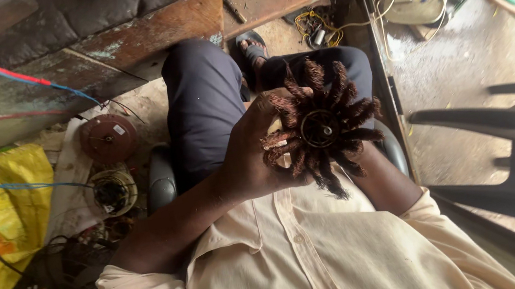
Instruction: The person works on an electric motor rotor and stator assembly at a cluttered workbench. They use a screwdriver to adjust a bearing, wipe the rotor with a cloth, and use pliers to trim copper windings. The person then uses a screwdriver to scrape the rotor surface and handles a metal housing part.
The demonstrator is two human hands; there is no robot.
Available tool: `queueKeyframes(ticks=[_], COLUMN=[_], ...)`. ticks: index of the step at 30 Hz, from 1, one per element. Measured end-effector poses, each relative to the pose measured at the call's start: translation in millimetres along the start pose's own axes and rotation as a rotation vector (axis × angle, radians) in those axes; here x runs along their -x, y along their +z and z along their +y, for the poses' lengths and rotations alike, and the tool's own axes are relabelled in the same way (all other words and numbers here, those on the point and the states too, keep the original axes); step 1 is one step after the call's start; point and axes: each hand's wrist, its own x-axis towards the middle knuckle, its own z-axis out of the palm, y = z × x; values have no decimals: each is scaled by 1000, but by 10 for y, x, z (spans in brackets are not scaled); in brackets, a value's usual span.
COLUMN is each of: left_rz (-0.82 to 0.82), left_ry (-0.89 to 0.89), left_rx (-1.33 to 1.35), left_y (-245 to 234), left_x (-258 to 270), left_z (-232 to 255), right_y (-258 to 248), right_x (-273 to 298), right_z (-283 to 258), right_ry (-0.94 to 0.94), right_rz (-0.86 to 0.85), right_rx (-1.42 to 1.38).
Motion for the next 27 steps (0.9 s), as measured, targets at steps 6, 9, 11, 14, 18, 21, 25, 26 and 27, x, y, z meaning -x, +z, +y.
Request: queueKeyframes(ticks=[6, 9, 11, 14, 18, 21, 25, 26, 27], left_rz=[65, 75, 95, 89, 126, 191, 249, 268, 383], left_ry=[109, 100, 165, 124, -57, -57, -198, -284, -267], left_rx=[-63, -32, -2, 35, 213, 188, 192, 268, 471], left_y=[16, 2, -14, -58, -70, -143, -268, -297, -301], left_x=[83, 128, 147, 189, 222, 229, 202, 218, 225], left_z=[-102, -150, -162, -151, -94, -107, -197, -206, -201], right_y=[193, 295, 368, 491, 630, 760, 917, 994, 1062], right_x=[-53, -49, -41, -27, -56, -43, 43, 52, 62], right_z=[-222, -325, -403, -498, -600, -649, -954, -1038, -1149], right_ry=[-47, -75, -93, -128, -299, -479, -282, -125, -170], right_rz=[33, 44, 50, 59, 48, -36, -243, -270, -294], right_rx=[57, 89, 101, 138, 301, 440, 284, 165, 375])
